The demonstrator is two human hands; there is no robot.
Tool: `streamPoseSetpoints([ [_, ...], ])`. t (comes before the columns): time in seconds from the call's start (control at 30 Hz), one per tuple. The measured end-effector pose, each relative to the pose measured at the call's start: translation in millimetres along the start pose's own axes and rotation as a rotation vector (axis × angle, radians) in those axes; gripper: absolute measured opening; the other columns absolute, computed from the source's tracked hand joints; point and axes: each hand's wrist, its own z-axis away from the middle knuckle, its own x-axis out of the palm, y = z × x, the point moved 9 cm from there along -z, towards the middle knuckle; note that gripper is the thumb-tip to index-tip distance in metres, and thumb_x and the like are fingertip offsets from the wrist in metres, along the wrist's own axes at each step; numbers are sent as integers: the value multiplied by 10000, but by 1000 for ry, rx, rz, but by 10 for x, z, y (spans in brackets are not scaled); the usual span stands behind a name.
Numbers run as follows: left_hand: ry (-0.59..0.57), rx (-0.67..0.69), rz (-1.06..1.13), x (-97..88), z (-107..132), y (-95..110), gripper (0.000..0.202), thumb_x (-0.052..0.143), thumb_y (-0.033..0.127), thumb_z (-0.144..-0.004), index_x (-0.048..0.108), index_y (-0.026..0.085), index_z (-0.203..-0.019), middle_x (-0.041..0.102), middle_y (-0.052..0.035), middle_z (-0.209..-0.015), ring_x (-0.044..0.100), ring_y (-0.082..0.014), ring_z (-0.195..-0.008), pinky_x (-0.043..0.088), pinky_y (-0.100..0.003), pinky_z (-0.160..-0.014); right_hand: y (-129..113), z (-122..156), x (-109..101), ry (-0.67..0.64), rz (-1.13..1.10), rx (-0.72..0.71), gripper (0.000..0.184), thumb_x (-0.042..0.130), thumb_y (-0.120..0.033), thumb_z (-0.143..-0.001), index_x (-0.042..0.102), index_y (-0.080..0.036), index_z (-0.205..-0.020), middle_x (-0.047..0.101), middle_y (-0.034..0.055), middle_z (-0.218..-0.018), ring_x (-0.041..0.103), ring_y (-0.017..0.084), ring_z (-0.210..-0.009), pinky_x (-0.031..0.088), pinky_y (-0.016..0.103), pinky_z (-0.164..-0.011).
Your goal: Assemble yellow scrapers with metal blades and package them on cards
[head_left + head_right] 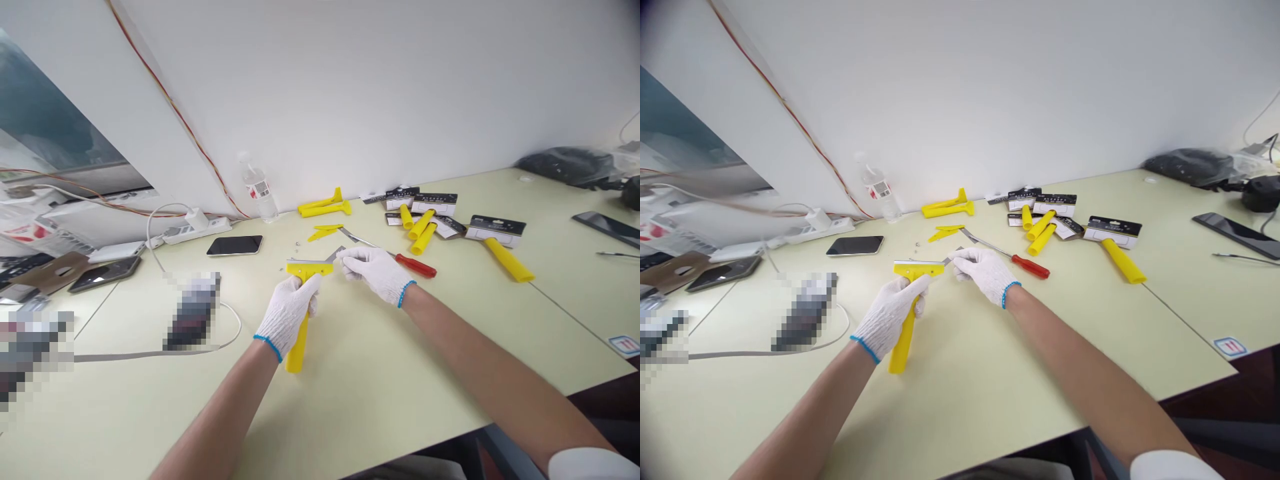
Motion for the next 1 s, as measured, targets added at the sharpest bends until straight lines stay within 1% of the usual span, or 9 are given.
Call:
streamPoseSetpoints([
  [0.13,18,2,12,-15,-33,-6,396,673,546,-838,519,196,-738,564,-16,-578,495,-119,-528,441,-267,-541,44,-1,9,-70,-28,66,371,842,-469,-777,729,-137,-898,649,3,-755,562,99,-657,495,261,-656],
  [0.3,36,0,-11,-38,-43,-22,411,673,555,-838,510,198,-716,571,-23,-570,501,-120,-521,439,-268,-539,-24,51,80,-105,-97,99,361,896,-389,-718,748,-131,-922,703,27,-797,629,118,-714,539,273,-698],
  [0.37,47,-3,-31,-49,-36,-32,414,667,551,-845,511,199,-694,574,-29,-560,502,-124,-519,427,-268,-533,-113,86,102,-84,-46,53,319,875,-362,-739,753,-132,-922,721,35,-793,655,136,-734,555,290,-721],
  [0.47,68,-5,-59,-64,-27,-40,399,675,537,-845,526,206,-679,566,-26,-539,504,-135,-519,420,-270,-528,-272,161,152,-34,153,-49,236,808,-330,-801,772,-141,-937,746,37,-797,669,148,-719,564,309,-738],
  [0.63,85,19,-129,-75,-23,-25,348,692,517,-855,566,235,-695,586,-13,-547,543,-164,-554,447,-276,-543,-472,277,268,53,466,-211,113,762,-279,-831,819,-215,-905,804,22,-994,737,198,-913,563,323,-846],
  [0.73,98,49,-184,-80,-26,-11,344,688,503,-869,580,236,-681,576,-9,-545,561,-173,-570,458,-282,-549,-525,312,329,52,547,-276,119,730,-276,-869,834,-247,-919,810,4,-1012,739,204,-967,557,326,-880],
  [0.83,151,76,-217,-97,-13,2,372,674,510,-891,601,209,-685,558,-10,-549,550,-160,-571,443,-267,-532,-518,317,316,76,551,-281,131,738,-298,-870,841,-255,-939,813,4,-1040,741,215,-993,562,329,-879],
  [0.9,179,90,-222,-95,9,8,373,655,506,-930,641,167,-775,598,-12,-639,561,-136,-600,465,-252,-556,-492,312,293,94,524,-270,141,745,-311,-863,842,-265,-955,817,-3,-1039,748,218,-986,568,336,-888],
  [1.0,196,104,-217,-81,46,15,367,636,479,-982,673,115,-1015,664,-28,-880,628,-132,-735,549,-269,-664,-476,311,275,118,519,-273,159,722,-296,-877,839,-285,-983,820,-23,-1043,754,211,-985,567,349,-919],
])
